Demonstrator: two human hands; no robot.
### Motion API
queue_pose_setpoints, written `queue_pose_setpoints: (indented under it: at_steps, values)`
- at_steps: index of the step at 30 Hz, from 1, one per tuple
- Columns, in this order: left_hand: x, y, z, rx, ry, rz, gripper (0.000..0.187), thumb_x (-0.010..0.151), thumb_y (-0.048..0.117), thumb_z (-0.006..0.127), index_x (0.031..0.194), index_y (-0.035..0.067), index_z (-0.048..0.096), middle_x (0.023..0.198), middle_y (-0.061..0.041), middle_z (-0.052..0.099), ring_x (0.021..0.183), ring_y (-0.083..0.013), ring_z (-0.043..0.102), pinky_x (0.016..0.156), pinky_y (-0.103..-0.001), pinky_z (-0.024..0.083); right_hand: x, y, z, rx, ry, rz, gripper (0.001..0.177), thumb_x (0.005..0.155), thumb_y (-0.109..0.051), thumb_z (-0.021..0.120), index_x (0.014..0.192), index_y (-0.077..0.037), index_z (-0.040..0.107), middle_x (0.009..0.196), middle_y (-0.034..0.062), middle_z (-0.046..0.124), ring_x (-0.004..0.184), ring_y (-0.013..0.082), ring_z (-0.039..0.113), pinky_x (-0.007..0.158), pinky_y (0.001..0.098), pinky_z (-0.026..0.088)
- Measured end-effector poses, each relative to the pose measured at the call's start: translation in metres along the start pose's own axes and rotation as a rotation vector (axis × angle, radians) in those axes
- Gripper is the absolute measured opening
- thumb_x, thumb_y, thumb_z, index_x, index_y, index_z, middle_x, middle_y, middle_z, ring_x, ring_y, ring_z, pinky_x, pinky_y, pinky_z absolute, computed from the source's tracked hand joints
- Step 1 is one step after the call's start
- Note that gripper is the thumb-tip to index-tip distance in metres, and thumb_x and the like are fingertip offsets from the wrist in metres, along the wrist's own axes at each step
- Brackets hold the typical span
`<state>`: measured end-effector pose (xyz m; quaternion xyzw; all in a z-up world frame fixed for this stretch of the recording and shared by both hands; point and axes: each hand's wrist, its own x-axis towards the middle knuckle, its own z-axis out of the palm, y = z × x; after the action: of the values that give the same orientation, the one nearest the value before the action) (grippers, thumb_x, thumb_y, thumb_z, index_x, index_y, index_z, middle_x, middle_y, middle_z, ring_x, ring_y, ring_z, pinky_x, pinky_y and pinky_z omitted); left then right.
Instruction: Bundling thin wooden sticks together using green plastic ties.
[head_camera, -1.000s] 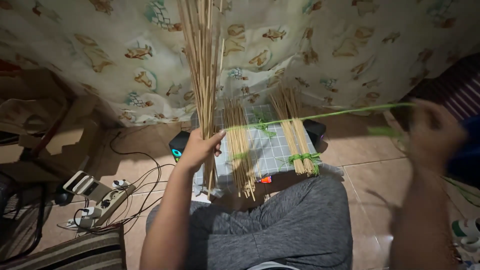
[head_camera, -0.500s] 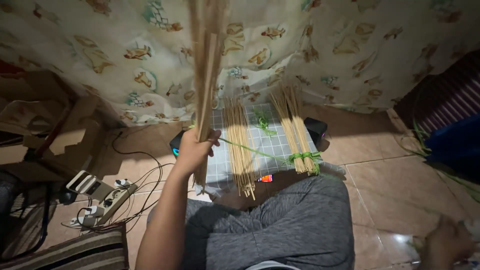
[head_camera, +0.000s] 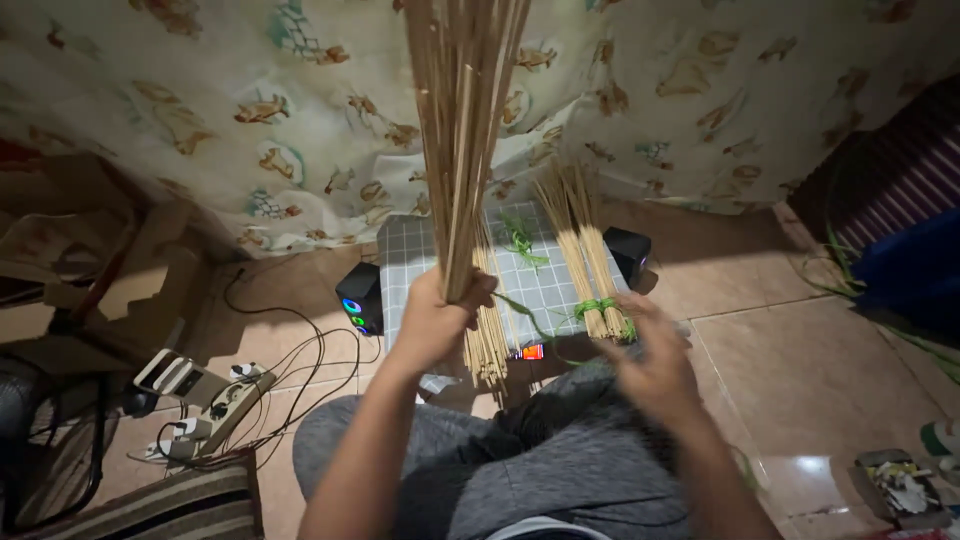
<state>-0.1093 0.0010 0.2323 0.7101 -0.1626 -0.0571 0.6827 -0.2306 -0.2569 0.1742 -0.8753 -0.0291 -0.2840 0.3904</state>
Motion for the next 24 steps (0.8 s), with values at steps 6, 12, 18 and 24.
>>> queue_pose_setpoints:
  at_steps: [6,12,18,24]
  values:
    - [-0.001,-0.004,0.019,-0.06,0.081,0.02,0.011,0.091,0.014,0.074,0.09,0.004,0.072,0.061,-0.01,0.064,0.051,-0.018,0.06,0.052,-0.032,0.052,0.047,-0.056,0.059,1.104,-0.442,0.207,0.073,0.098,-0.003,0.059,0.163,-0.008,0.026,0.062,-0.0027,0.061,0.047,-0.0003,0.052,0.048,0.0157,0.051]
    - [0.004,-0.024,0.007,-0.204,0.302,0.081,0.018,0.099,0.019,0.068,0.111,0.005,0.071,0.053,-0.004,0.056,0.046,-0.0117,0.056,0.052,-0.026,0.052,0.019,0.004,0.099,0.592,0.004,0.133,0.028,0.094,-0.008,0.059,0.114,-0.002,0.077,0.047,0.002,0.054,0.04,0.0106,0.047,0.044,0.024,0.042]
    - [0.012,-0.048,0.023,-0.537,0.392,-0.042,0.021,0.096,0.02,0.074,0.105,0.003,0.066,0.056,0.0,0.047,0.044,-0.01,0.053,0.055,-0.027,0.057,0.001,-0.027,0.123,0.361,-0.164,0.002,0.05,0.09,-0.024,0.078,0.134,-0.002,0.066,0.122,0.0172,0.075,0.113,0.0352,0.071,0.097,0.0472,0.055]
    - [0.009,-0.057,0.018,-0.696,0.295,-0.14,0.029,0.092,0.025,0.078,0.105,0.004,0.062,0.054,0.002,0.044,0.041,-0.0092,0.049,0.053,-0.029,0.055,-0.004,0.01,0.133,0.677,-0.344,0.5,0.027,0.091,-0.023,0.079,0.112,-0.007,0.082,0.104,0.0083,0.083,0.1,0.0133,0.069,0.095,0.0359,0.055]
